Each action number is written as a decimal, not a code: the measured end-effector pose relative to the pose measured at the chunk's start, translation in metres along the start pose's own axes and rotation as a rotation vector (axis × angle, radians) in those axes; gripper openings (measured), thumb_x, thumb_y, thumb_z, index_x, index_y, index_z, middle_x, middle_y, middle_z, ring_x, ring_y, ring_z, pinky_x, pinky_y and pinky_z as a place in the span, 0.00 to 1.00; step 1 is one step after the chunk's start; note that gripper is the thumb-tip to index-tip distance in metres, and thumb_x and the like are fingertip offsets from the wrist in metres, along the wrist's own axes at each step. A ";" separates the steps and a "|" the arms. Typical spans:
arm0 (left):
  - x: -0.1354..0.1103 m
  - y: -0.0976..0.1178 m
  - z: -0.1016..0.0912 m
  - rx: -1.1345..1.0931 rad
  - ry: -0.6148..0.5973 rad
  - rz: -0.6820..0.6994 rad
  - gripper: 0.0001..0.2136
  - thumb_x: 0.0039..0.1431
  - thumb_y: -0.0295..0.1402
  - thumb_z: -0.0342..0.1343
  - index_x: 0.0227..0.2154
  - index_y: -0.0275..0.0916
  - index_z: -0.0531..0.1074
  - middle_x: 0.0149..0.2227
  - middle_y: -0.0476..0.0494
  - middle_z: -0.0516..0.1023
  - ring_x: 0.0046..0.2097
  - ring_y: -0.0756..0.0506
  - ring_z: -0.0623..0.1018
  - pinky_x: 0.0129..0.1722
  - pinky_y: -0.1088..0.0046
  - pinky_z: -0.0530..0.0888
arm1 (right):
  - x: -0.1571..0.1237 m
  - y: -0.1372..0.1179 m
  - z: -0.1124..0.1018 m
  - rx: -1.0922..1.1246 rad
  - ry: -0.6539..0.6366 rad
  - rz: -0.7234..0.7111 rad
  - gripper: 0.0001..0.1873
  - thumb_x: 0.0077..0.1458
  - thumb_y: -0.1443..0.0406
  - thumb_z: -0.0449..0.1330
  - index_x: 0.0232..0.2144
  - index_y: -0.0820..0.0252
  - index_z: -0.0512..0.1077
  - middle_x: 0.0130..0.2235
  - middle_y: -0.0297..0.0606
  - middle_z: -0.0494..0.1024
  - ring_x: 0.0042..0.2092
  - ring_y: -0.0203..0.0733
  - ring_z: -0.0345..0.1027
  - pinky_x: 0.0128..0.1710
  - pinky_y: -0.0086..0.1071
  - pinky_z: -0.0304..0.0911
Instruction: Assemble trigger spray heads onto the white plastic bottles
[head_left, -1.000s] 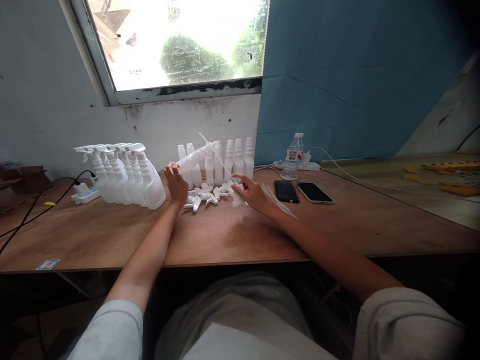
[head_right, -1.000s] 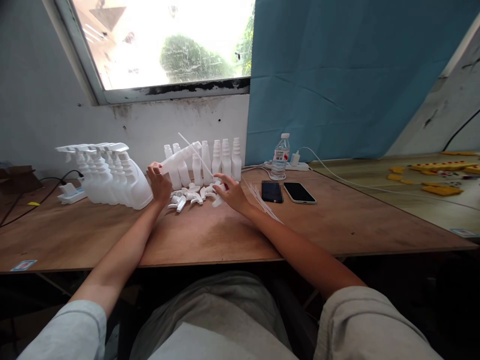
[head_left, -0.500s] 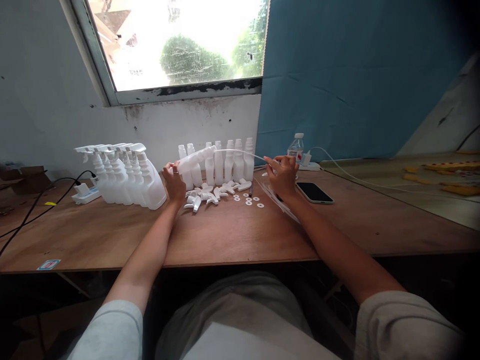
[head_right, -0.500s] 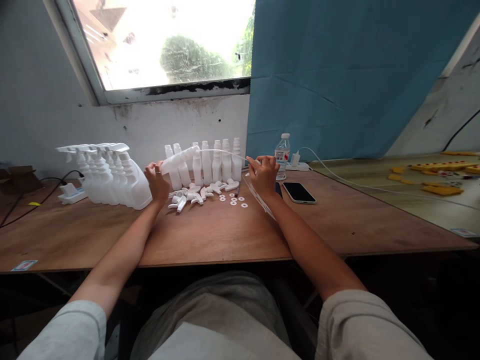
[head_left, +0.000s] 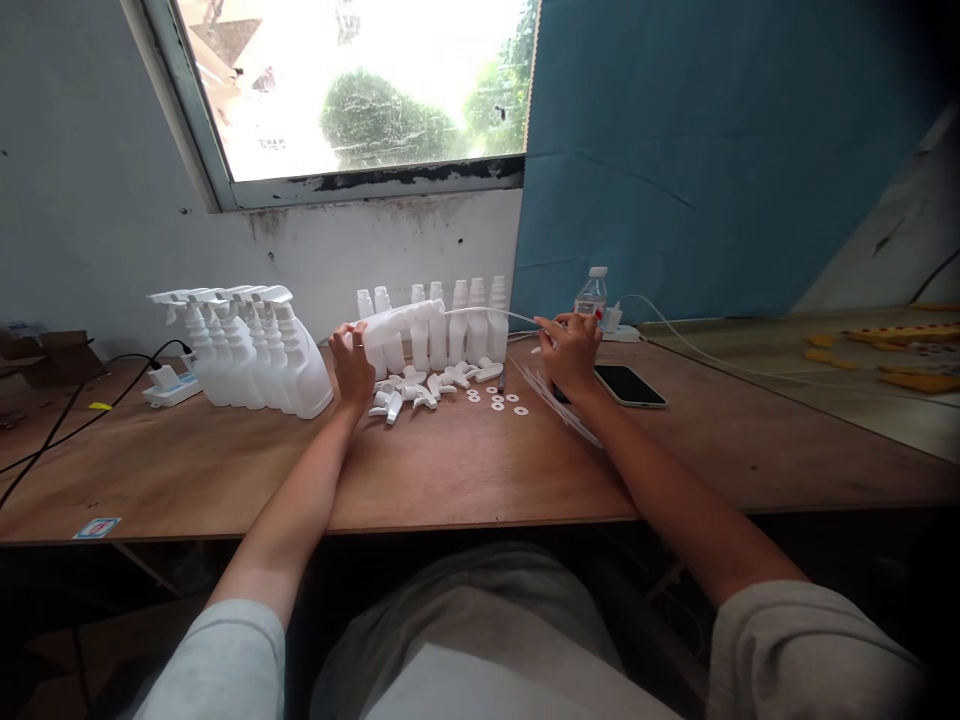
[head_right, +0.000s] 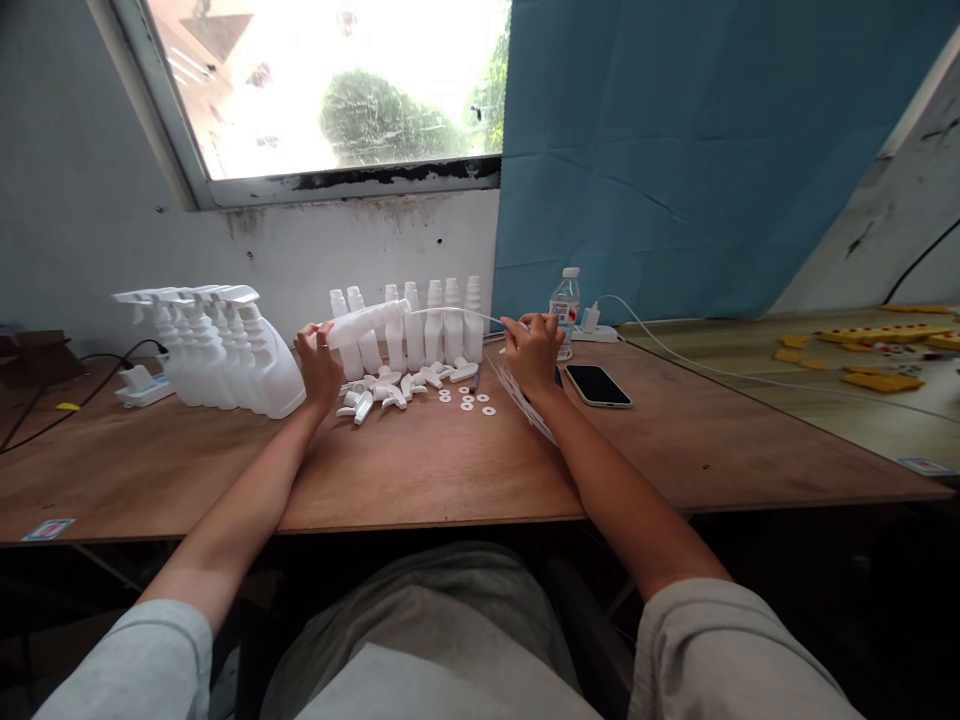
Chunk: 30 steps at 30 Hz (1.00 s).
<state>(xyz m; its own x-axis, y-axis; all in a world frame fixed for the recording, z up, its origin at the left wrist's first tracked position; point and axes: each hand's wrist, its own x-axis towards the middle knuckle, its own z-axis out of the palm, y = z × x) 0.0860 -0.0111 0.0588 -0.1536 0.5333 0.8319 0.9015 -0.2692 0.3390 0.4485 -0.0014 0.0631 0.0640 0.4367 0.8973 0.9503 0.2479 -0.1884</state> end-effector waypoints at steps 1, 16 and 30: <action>0.000 0.000 0.000 0.018 0.007 0.002 0.31 0.52 0.15 0.41 0.59 0.43 0.60 0.58 0.35 0.57 0.59 0.38 0.60 0.55 0.59 0.67 | 0.000 0.001 0.000 0.002 0.000 0.009 0.18 0.59 0.65 0.51 0.46 0.55 0.77 0.44 0.49 0.70 0.50 0.57 0.56 0.47 0.51 0.53; 0.000 -0.012 0.008 0.000 0.087 0.078 0.31 0.48 0.15 0.41 0.57 0.40 0.63 0.55 0.33 0.60 0.56 0.36 0.62 0.52 0.55 0.69 | 0.003 0.004 -0.001 -0.056 -0.010 0.043 0.17 0.59 0.65 0.51 0.46 0.57 0.76 0.44 0.48 0.69 0.51 0.57 0.55 0.47 0.50 0.53; 0.002 -0.007 0.005 -0.014 0.125 0.140 0.31 0.49 0.14 0.40 0.56 0.40 0.64 0.53 0.33 0.61 0.56 0.36 0.63 0.52 0.54 0.70 | 0.000 0.005 0.000 0.010 0.004 0.066 0.17 0.58 0.66 0.52 0.45 0.55 0.77 0.44 0.47 0.70 0.51 0.56 0.56 0.48 0.49 0.52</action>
<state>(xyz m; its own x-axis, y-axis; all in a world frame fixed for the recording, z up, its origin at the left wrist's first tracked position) 0.0809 -0.0043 0.0564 -0.0768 0.3858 0.9194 0.9121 -0.3452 0.2210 0.4531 0.0002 0.0626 0.1277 0.4493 0.8842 0.9410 0.2268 -0.2512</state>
